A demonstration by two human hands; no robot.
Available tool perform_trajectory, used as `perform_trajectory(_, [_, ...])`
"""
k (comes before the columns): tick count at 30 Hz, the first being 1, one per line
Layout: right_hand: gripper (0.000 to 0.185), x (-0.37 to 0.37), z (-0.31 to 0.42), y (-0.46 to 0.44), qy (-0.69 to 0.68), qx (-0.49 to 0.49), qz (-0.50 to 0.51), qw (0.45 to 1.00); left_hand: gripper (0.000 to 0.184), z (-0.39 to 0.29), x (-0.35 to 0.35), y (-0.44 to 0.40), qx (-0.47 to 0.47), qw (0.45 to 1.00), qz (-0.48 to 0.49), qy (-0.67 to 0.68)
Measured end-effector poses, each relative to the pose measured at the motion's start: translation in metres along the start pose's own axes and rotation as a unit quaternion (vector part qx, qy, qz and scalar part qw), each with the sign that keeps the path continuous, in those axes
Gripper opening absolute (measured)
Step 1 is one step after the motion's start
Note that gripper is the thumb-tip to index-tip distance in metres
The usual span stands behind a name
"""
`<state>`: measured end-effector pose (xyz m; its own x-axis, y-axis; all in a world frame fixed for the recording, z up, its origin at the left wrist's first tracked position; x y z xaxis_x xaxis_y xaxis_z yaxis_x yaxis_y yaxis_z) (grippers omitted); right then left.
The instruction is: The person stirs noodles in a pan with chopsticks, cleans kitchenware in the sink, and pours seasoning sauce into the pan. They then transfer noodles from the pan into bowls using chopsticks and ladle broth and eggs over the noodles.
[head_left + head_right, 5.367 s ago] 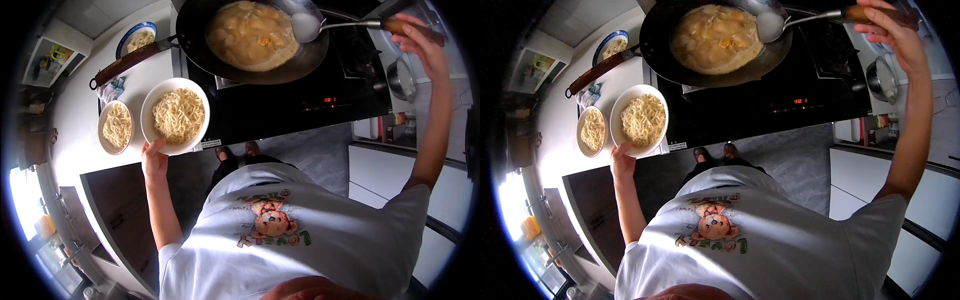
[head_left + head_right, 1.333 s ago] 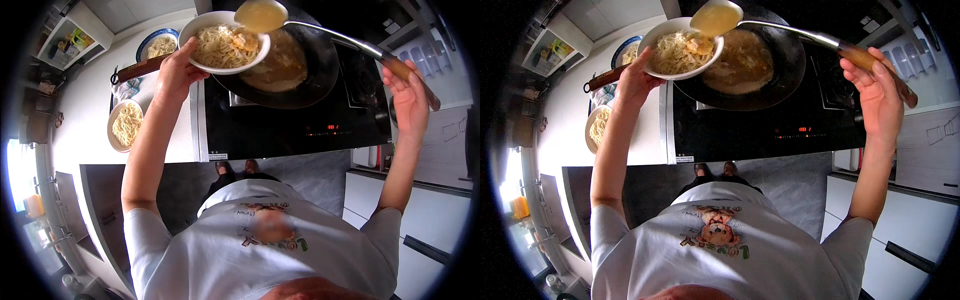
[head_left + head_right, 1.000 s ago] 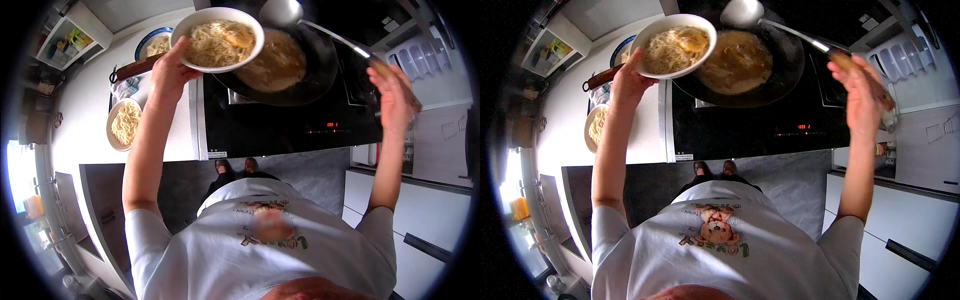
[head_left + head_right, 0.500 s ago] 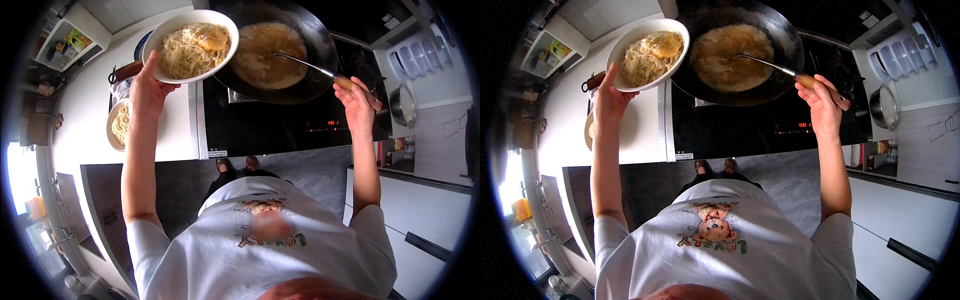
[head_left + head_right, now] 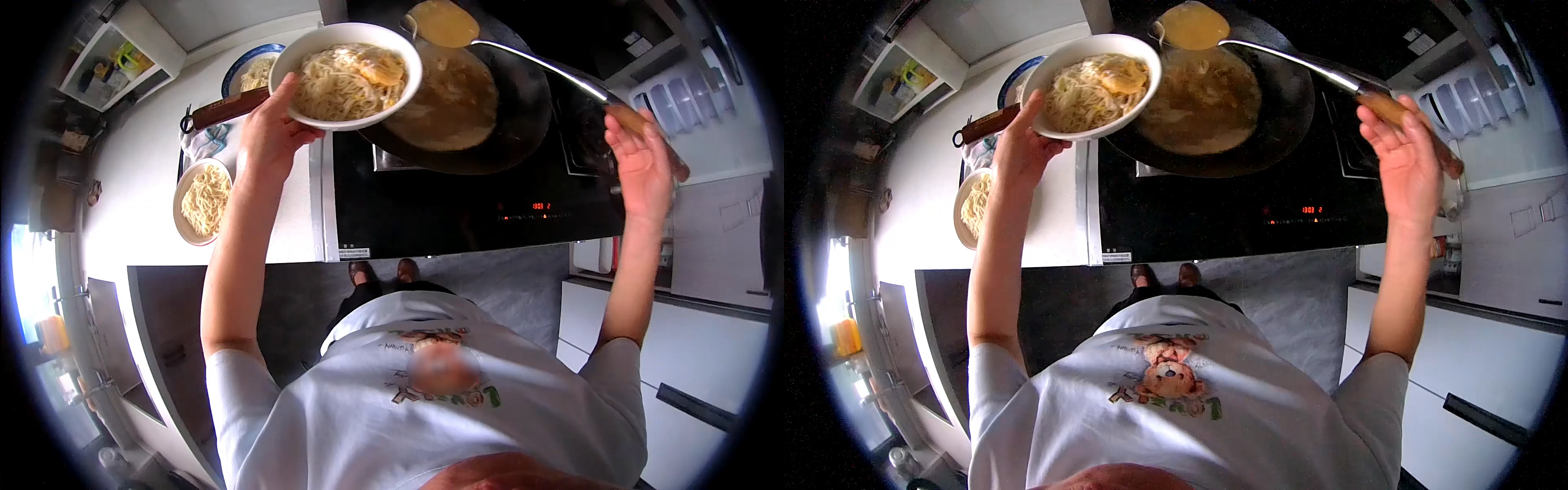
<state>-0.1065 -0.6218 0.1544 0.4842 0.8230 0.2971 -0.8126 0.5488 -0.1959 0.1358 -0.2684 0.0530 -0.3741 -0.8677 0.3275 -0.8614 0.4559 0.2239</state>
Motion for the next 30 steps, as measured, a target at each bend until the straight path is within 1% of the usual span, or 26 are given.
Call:
perform_trajectory(2, [0.027,0.011,0.014,-0.001,0.013,-0.012,0.030,0.999,0.045,0.000,0.004,-0.004,0.009,1.000,-0.011,0.010])
perform_trajectory(4, [0.027,0.022,0.022,0.002,0.036,-0.020,0.040,0.998,0.043,0.000,0.010,-0.005,0.014,0.999,-0.035,0.015])
perform_trajectory(6, [0.027,0.031,0.027,0.006,0.062,-0.028,0.044,0.997,0.043,0.000,0.014,-0.006,0.009,0.999,-0.034,0.018])
perform_trajectory(9, [0.027,0.041,0.030,0.019,0.099,-0.077,0.090,0.988,0.041,0.002,0.014,-0.006,0.010,0.999,-0.029,0.018])
perform_trajectory(12, [0.027,0.046,0.032,0.025,0.136,-0.134,0.093,0.977,0.040,0.002,0.013,-0.005,0.017,0.999,-0.028,0.029])
perform_trajectory(15, [0.027,0.030,0.012,0.021,0.130,-0.122,0.046,0.983,0.041,0.001,0.013,0.001,0.022,0.998,-0.034,0.045])
perform_trajectory(17, [0.025,0.019,-0.016,0.019,0.116,-0.081,0.010,0.990,0.042,-0.001,0.005,0.002,0.025,0.998,-0.024,0.048])
perform_trajectory(18, [0.025,0.016,-0.029,0.021,0.118,-0.068,0.003,0.991,0.045,-0.001,-0.002,0.001,0.020,0.999,-0.023,0.038])
perform_trajectory(21, [0.025,0.012,-0.058,0.028,0.105,-0.017,-0.022,0.994,0.046,-0.009,-0.009,0.008,0.040,0.997,-0.065,0.029])
perform_trajectory(22, [0.024,0.010,-0.064,0.030,0.103,-0.007,-0.028,0.994,0.048,-0.013,-0.011,0.011,0.048,0.997,-0.053,0.022])
perform_trajectory(25, [0.024,0.008,-0.077,0.033,0.087,0.009,-0.045,0.995,0.047,-0.018,-0.019,0.016,0.062,0.996,-0.065,0.016])
perform_trajectory(30, [0.024,-0.007,-0.099,0.031,-0.029,0.060,-0.069,0.995,0.049,-0.019,-0.028,0.020,0.060,0.996,-0.074,0.000])
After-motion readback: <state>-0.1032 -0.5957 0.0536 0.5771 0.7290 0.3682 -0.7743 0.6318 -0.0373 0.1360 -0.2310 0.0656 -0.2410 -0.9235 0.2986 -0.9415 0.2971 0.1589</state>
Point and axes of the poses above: each hand's wrist, its own y-axis away from the middle knuckle, its own x-axis out of the palm, z = x × y, the point moved 5 cm from there along -y, towards the middle knuckle, and after that the axes turned 1 degree about z, right-handed, at the moved point
